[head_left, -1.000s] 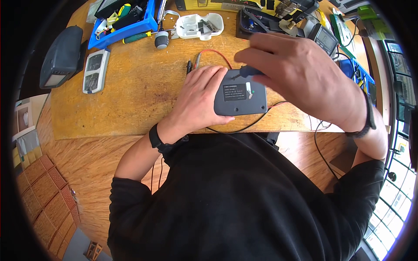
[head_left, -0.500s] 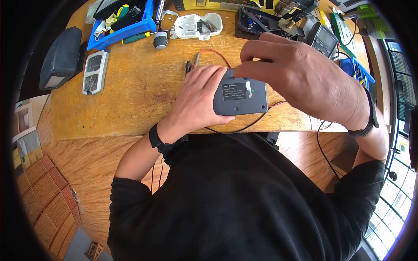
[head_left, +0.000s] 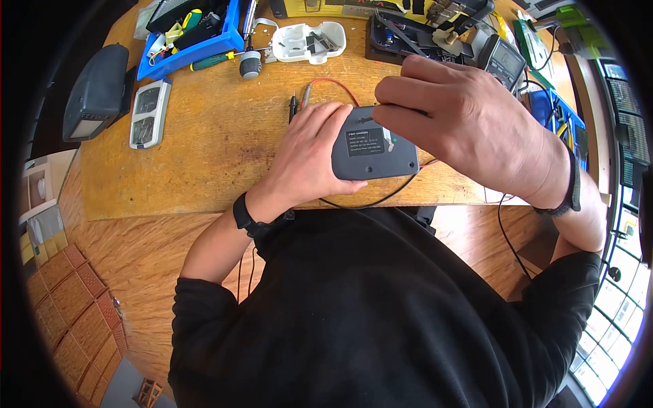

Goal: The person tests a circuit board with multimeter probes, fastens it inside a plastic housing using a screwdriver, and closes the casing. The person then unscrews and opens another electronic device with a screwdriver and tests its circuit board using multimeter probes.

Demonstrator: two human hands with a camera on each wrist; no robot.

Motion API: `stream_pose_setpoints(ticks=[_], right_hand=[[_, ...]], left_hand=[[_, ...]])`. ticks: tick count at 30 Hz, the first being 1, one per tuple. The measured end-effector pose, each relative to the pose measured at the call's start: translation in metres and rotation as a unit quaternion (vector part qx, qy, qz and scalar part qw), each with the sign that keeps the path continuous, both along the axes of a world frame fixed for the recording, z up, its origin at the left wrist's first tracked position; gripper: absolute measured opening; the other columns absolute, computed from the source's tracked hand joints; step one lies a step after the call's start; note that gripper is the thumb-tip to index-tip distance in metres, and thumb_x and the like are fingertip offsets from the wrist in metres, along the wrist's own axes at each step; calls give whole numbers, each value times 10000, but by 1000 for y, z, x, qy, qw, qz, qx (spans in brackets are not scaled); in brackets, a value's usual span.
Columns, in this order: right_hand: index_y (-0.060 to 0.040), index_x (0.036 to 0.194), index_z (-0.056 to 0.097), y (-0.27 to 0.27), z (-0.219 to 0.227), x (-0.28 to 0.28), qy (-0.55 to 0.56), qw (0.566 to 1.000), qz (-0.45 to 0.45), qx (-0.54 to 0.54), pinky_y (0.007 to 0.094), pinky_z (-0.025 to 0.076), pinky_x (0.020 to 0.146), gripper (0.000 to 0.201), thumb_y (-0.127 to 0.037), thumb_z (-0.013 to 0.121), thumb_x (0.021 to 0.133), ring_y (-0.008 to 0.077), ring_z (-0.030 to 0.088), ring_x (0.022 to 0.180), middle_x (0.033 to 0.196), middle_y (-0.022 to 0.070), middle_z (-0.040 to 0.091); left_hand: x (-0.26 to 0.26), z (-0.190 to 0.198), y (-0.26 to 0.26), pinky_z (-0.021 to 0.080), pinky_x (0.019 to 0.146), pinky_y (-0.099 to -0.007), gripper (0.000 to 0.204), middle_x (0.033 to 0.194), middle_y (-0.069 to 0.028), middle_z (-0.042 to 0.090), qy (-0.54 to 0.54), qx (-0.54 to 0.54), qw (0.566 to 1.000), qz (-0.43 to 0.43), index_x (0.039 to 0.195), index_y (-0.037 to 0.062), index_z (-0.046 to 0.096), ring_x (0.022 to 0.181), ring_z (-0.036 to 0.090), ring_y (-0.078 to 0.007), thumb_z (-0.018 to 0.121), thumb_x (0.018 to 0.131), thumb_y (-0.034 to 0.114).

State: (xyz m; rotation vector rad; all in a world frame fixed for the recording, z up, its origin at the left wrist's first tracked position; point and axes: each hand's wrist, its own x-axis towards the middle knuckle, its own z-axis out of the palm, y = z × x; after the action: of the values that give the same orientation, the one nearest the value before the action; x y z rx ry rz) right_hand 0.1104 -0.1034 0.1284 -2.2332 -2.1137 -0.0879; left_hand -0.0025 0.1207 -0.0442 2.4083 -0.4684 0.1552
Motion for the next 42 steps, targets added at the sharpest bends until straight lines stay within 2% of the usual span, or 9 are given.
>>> stream_pose_setpoints(ticks=[5, 13, 18, 27, 28, 29, 37, 39, 42], right_hand=[[-49, 954, 691, -9, -11, 11, -52, 997, 9, 58, 338, 638, 797, 216, -70, 802, 770, 224, 679, 982, 999, 49, 626], [-28, 1089, 693, -18, -7, 2, 49, 991, -115, -37, 387, 627, 789, 354, -105, 835, 774, 305, 738, 971, 979, 113, 633], [-23, 1184, 755, 1, -5, 10, 119, 989, 21, 80, 446, 605, 825, 367, 5, 847, 829, 342, 717, 986, 1120, 139, 689], [-26, 1144, 780, 10, 15, 13, 114, 978, -37, 169, 395, 623, 868, 319, 13, 868, 840, 335, 742, 988, 1117, 137, 714], [-42, 1167, 800, 11, 22, 11, 133, 972, -92, 172, 351, 623, 854, 268, -25, 870, 909, 231, 773, 960, 1087, 88, 767], [-15, 1199, 748, 27, 13, 33, 94, 958, 33, 268, 342, 603, 693, 262, -77, 821, 956, 227, 749, 829, 1030, 143, 749], [9, 1110, 749, -10, 5, 49, 173, 924, -121, 318, 279, 589, 646, 182, -103, 837, 998, 117, 744, 765, 934, 75, 803], [-53, 1215, 815, -26, -13, 33, 236, 848, -325, 347, 299, 601, 833, 237, -49, 846, 979, 114, 752, 974, 1072, 29, 803], [-41, 1216, 813, -49, -42, 16, 280, 796, -412, 343, 269, 580, 839, 247, -71, 844, 973, 123, 732, 987, 1056, 53, 794]], left_hand=[[0, -1, 2, 440, 1218, -517, 1137, 1544, -189, 553, 5, -7, 1000, 2, 1575, 7, 504, 1413, 541, -407, 1019, 645, 409], [1, 3, -3, 443, 1206, -532, 1123, 1516, -191, 563, -29, 17, 999, 1, 1566, 3, 509, 1397, 544, -410, 1022, 647, 394], [1, 7, -7, 439, 1197, -521, 1108, 1456, -189, 565, -54, 36, 998, 0, 1524, -24, 517, 1370, 539, -391, 1025, 644, 417], [9, 40, 12, 444, 1210, -524, 1095, 1483, -207, 586, -48, 19, 998, 32, 1519, -32, 548, 1387, 559, -411, 1024, 638, 409], [13, 43, 17, 448, 1212, -526, 1082, 1488, -213, 597, -73, 21, 996, 49, 1509, -32, 562, 1388, 571, -417, 1023, 635, 408], [17, 45, 24, 448, 1212, -526, 1082, 1488, -213, 597, -74, 23, 996, 49, 1509, -32, 562, 1388, 571, -417, 1023, 635, 408], [16, 45, 84, 471, 1239, -489, 1104, 1575, -229, 600, -64, 40, 994, 81, 1578, -4, 559, 1452, 600, -403, 1031, 624, 289], [10, 43, 111, 475, 1235, -475, 1107, 1572, -230, 604, -42, 35, 994, 98, 1586, 15, 558, 1448, 605, -400, 1024, 611, 253], [-5, 41, 153, 488, 1229, -485, 1113, 1559, -218, 609, -1, 33, 993, 111, 1581, 34, 558, 1447, 600, -396, 1026, 589, 223]])
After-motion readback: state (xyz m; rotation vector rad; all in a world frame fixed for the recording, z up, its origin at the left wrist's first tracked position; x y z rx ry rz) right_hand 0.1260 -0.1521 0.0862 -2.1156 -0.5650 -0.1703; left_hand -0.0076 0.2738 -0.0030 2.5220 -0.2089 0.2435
